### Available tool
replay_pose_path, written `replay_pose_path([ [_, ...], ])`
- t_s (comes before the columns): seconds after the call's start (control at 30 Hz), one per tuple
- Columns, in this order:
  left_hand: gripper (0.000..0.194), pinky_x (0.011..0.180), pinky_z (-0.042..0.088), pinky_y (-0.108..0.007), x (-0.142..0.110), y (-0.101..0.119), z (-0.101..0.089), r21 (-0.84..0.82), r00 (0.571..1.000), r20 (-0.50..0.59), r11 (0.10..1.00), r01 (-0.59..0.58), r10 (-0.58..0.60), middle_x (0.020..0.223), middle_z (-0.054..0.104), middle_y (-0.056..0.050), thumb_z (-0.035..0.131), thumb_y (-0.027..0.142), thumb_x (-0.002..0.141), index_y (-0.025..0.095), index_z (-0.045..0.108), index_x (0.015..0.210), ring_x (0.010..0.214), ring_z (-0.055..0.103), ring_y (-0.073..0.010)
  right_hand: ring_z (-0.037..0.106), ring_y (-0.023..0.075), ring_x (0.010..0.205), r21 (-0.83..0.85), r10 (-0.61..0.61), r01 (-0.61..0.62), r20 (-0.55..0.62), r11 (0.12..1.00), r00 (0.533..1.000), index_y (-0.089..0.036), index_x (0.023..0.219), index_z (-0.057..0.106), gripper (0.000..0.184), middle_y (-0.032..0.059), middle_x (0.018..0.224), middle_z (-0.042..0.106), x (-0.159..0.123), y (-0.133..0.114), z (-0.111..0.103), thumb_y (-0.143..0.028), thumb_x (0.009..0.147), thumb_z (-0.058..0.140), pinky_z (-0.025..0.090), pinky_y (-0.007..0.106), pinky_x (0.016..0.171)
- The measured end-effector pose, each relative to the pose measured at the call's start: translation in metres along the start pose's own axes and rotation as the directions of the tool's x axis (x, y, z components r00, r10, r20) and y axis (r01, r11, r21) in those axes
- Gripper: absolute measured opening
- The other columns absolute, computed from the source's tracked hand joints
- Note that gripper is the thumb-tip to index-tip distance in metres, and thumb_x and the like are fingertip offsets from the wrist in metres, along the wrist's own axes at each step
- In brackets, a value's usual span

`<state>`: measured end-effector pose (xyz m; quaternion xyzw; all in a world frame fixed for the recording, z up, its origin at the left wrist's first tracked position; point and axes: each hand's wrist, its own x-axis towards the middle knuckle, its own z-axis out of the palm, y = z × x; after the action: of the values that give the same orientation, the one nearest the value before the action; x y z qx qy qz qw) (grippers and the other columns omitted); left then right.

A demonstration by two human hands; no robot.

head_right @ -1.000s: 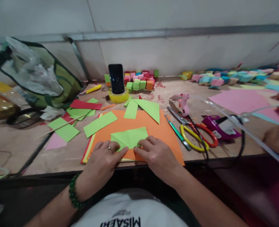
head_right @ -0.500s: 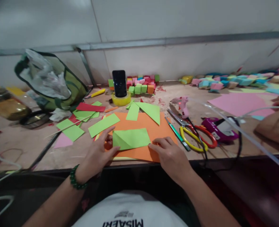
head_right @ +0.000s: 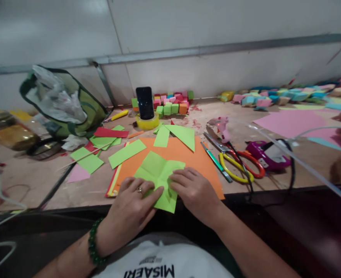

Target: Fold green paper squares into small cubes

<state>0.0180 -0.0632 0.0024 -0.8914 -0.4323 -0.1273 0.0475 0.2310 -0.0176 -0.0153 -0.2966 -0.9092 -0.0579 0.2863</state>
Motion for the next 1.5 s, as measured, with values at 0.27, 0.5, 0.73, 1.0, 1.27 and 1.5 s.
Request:
replay_pose_path([
  [0.27,0.048,0.085,0.042,-0.042,-0.006,-0.045,-0.001,-0.355,0.981,0.075,0.915,0.192,-0.177,0.103,0.069,-0.005,0.051,0.000,0.074,0.023,0.064,0.113,0.093,0.058,-0.0224,0.067,0.0196,0.099,0.307,0.254,-0.275,0.105,0.911,0.961,-0.020,0.098,0.059,0.030,0.0083,0.105,0.071,-0.014,0.005,-0.003,-0.004,0.076,0.046,0.055,0.033,0.082],
  [0.5,0.052,0.076,0.049,-0.033,0.006,-0.053,0.016,-0.517,0.894,0.121,0.741,0.428,-0.432,0.092,0.067,-0.005,0.051,0.017,0.085,0.018,0.043,0.137,0.082,0.061,-0.0189,0.065,0.0157,0.068,0.336,0.607,-0.621,0.162,0.708,0.778,-0.020,0.115,0.048,0.030,0.0014,0.079,0.067,-0.011,0.006,0.006,-0.029,0.087,0.055,0.053,0.027,0.064],
  [0.73,0.070,0.068,0.048,-0.029,0.015,-0.046,0.027,-0.190,0.892,-0.030,0.879,0.438,-0.451,0.101,0.058,-0.008,0.051,0.017,0.088,0.020,0.016,0.148,0.078,0.059,-0.0177,0.058,0.0215,0.070,-0.137,0.462,-0.470,-0.086,0.872,0.883,-0.012,0.115,0.057,0.028,0.0065,0.073,0.060,-0.005,0.005,0.006,-0.018,0.088,0.049,0.050,0.034,0.063],
  [1.0,0.037,0.072,0.048,-0.035,0.016,-0.020,0.020,-0.046,0.999,0.036,0.998,0.041,-0.039,0.094,0.058,-0.007,0.050,0.008,0.085,0.024,0.057,0.118,0.084,0.053,-0.0212,0.056,0.0186,0.081,0.020,0.006,-0.010,0.185,1.000,0.983,-0.018,0.101,0.067,0.023,0.0076,0.085,0.066,0.007,-0.009,0.009,-0.012,0.091,0.047,0.049,0.030,0.067],
  [1.27,0.038,0.074,0.045,-0.042,-0.004,-0.033,0.007,-0.057,0.980,0.126,0.985,0.161,-0.153,0.105,0.062,-0.008,0.050,0.005,0.082,0.026,0.064,0.110,0.090,0.051,-0.0255,0.055,0.0179,0.079,-0.004,0.128,-0.129,0.144,0.992,0.981,-0.019,0.095,0.069,0.037,0.0069,0.086,0.068,-0.019,0.011,-0.009,0.000,0.086,0.039,0.047,0.028,0.065],
  [1.5,0.032,0.092,0.044,-0.044,-0.009,-0.050,0.013,-0.349,0.929,0.025,0.868,0.354,-0.369,0.116,0.060,-0.011,0.045,0.017,0.090,0.020,0.063,0.115,0.105,0.054,-0.0239,0.056,0.0182,0.080,0.015,0.192,-0.194,0.100,0.981,0.976,-0.019,0.095,0.068,0.036,0.0068,0.089,0.068,-0.027,0.013,-0.020,0.000,0.085,0.039,0.049,0.030,0.067],
])
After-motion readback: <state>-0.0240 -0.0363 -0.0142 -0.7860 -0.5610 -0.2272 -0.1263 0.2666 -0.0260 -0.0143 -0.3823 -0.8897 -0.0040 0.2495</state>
